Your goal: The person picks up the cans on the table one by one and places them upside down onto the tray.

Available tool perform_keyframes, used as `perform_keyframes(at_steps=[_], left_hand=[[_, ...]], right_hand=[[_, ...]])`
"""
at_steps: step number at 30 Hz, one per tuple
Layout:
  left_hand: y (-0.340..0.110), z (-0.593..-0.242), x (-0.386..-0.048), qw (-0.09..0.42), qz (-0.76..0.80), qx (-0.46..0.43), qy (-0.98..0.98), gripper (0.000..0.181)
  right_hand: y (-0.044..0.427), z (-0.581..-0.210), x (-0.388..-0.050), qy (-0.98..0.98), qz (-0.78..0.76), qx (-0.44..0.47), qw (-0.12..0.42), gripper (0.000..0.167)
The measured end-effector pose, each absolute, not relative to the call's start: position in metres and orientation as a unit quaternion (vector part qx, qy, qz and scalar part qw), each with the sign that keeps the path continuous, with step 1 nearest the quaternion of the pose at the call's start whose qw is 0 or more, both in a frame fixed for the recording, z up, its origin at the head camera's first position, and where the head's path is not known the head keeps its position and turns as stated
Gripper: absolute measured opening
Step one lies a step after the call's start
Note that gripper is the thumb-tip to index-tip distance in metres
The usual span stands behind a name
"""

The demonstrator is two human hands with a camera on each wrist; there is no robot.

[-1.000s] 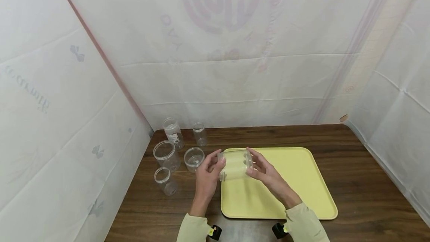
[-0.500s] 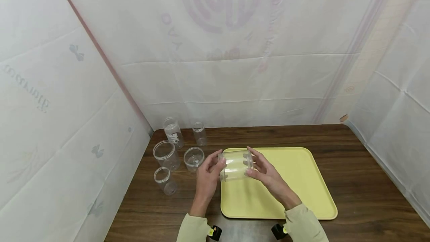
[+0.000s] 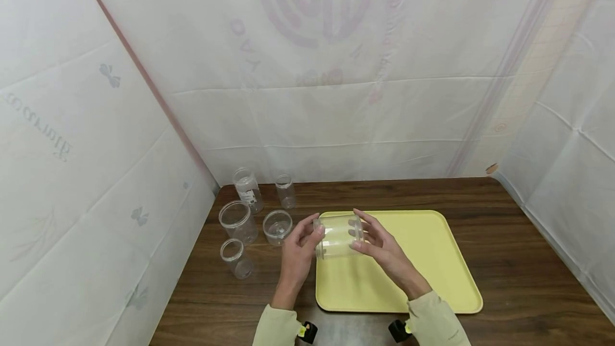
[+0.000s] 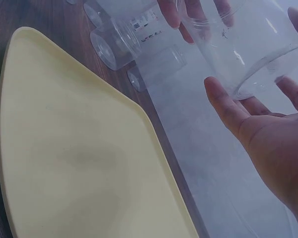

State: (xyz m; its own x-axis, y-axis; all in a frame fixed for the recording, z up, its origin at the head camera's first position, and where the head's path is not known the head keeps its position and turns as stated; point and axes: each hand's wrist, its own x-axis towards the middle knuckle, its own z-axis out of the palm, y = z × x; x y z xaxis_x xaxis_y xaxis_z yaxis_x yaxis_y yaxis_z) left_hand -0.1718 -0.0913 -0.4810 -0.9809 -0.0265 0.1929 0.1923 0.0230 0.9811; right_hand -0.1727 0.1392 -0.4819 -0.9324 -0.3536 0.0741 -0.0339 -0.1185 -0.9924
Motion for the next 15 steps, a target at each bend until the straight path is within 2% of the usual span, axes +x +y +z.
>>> perform_keyframes(at_steps=[15], left_hand=[[-0.0903,-0.4781,-0.173,0.084,-0.674,-0.069,-0.731,0.041]], right_hand=[[0.1433,-0.4831,-0.1727,0.665,-0.726,-0.147,0.094,0.075]])
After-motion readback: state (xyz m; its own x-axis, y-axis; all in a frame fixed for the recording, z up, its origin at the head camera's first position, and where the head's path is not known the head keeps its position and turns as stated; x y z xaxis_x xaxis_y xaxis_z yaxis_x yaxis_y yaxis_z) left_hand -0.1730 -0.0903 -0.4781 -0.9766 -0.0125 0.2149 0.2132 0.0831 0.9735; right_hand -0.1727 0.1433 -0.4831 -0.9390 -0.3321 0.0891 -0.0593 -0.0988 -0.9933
